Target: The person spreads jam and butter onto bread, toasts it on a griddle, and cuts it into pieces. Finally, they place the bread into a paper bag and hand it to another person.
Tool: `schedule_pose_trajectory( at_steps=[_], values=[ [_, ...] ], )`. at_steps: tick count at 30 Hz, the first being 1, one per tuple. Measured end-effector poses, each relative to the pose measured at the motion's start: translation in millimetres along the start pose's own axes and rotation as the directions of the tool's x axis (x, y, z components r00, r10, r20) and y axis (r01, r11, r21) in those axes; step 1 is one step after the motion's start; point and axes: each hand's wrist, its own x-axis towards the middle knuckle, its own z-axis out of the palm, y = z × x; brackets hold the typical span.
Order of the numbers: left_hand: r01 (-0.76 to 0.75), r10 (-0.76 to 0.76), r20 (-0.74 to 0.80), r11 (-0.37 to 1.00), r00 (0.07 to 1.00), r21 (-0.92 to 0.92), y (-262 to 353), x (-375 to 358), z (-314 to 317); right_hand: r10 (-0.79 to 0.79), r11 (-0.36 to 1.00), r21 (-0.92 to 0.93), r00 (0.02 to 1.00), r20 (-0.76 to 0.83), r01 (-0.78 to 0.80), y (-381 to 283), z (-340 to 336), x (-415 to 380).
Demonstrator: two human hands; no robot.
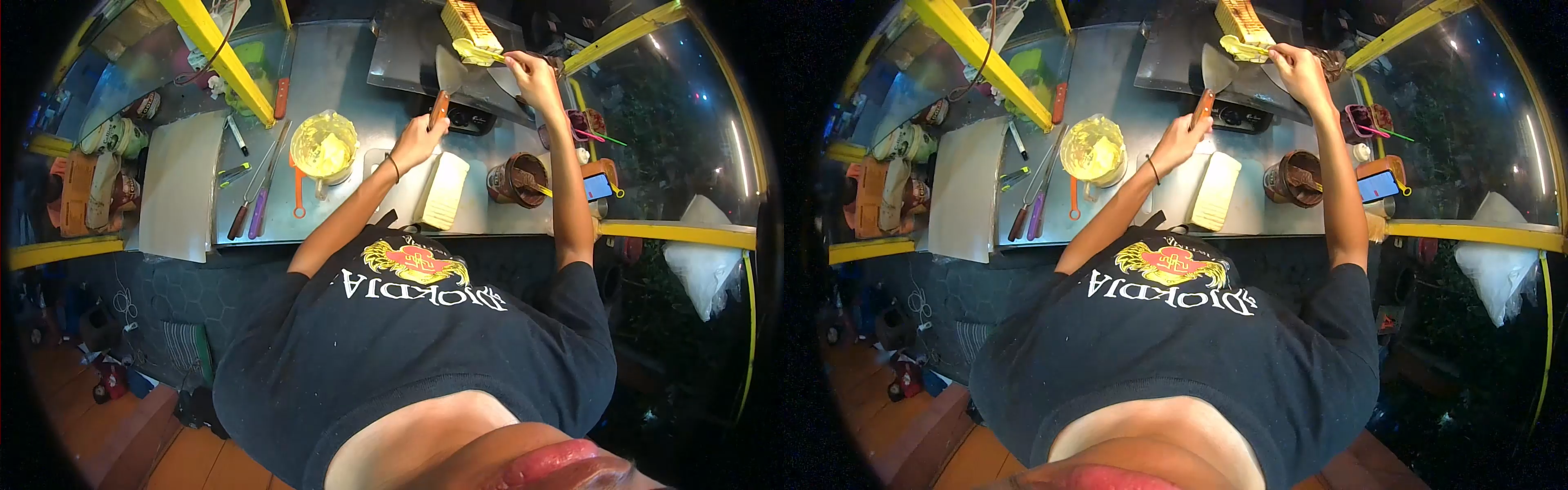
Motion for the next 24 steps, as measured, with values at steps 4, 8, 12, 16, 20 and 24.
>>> schedule_pose_trajectory(
  at_steps=[4,8,12,16,20,24],
  values=[
    [-0.158,0.248,-0.177,0.9,0.952,0.407,2,-13,3,-0.114,0.984,-0.128,0.991,0.068,0.122,-7,25,5],
    [-0.161,0.255,-0.231,0.919,0.939,0.359,-9,4,-4,-0.126,0.981,-0.139,0.991,0.051,0.132,-25,9,-4],
    [-0.135,0.223,-0.23,0.929,0.947,0.344,-12,7,-10,-0.034,0.999,0.014,0.997,0.066,0.033,-71,-9,-15],
    [-0.138,0.189,-0.228,0.965,0.955,0.224,-14,6,-4,-0.226,0.944,0.278,0.963,0.148,0.179,-105,29,-15],
    [-0.721,0.769,-0.377,0.627,0.516,0.293,-28,16,14,-0.439,0.895,0.279,0.799,0.411,0.348,-137,112,-24],
    [-0.614,0.645,-0.292,0.763,0.706,0.201,-57,29,9,-0.373,0.914,0.322,0.826,0.423,0.247,-145,100,-33]
  ],
)
